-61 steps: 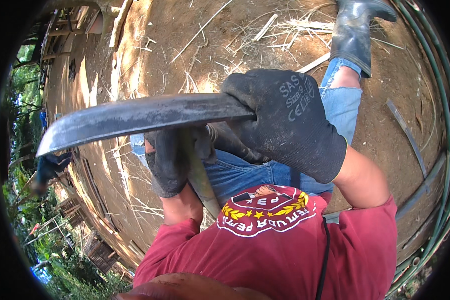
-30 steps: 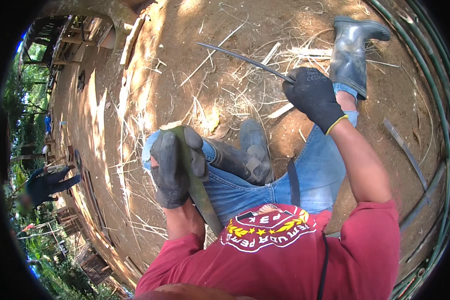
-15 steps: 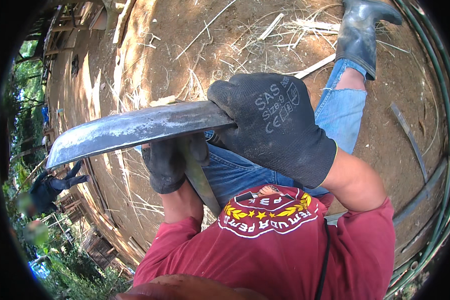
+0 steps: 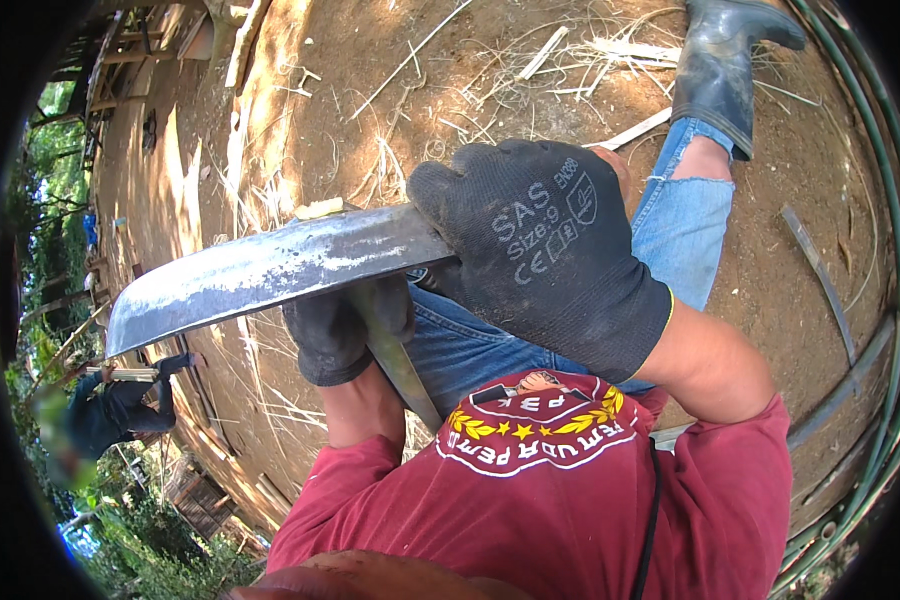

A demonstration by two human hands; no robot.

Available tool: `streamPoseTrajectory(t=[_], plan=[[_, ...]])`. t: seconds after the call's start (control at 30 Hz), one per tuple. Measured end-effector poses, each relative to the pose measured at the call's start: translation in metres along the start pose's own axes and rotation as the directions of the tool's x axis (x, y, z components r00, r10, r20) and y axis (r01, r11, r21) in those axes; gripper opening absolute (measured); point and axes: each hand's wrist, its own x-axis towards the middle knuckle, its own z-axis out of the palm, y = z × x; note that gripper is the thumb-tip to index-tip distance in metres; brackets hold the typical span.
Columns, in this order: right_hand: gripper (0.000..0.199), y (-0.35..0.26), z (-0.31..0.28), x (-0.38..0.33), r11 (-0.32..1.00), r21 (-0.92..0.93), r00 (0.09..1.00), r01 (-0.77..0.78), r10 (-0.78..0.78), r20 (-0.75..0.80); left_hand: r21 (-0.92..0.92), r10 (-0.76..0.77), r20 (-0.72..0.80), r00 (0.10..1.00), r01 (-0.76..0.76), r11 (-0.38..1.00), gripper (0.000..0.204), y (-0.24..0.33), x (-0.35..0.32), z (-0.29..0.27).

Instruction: The person sits on the ground and uses a machete to split a long bamboo pole into thin strips. They hold the bamboo vertically and repeatedly strike it with the blade to separate the layers, then peel away the resulting strips.

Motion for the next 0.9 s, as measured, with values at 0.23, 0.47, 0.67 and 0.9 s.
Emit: streamPoseTrajectory(t=[0.23, 0.47, 0.67, 0.9], plan=[[0.039, -0.005, 0.000, 0.002, 0.998, -0.051, 0.997, 0.031, -0.034, -0.067, 0.273, 0.116, -0.009, 0.993, -0.109, 0.956, 0.054, 0.003, 0.003, 0.009], [0.041, -0.004, -0.003, 0.004, 1.000, -0.014, 1.000, 0.003, -0.003, 0.021, 0.483, 0.252, -0.286, 0.925, -0.088, 0.871, 0.056, -0.010, 0.001, 0.013], [0.029, 0.008, 0.010, 0.007, 0.995, 0.092, 0.999, 0.046, -0.045, -0.011, 0.398, 0.243, -0.264, 0.933, -0.124, 0.909, 0.053, -0.010, -0.001, 0.013], [0.016, 0.174, 0.046, -0.003, 0.772, -0.630, 0.994, -0.089, 0.111, -0.005, 0.267, -0.056, -0.122, 0.991, 0.088, 0.960, 0.036, 0.042, 0.001, 0.044]])
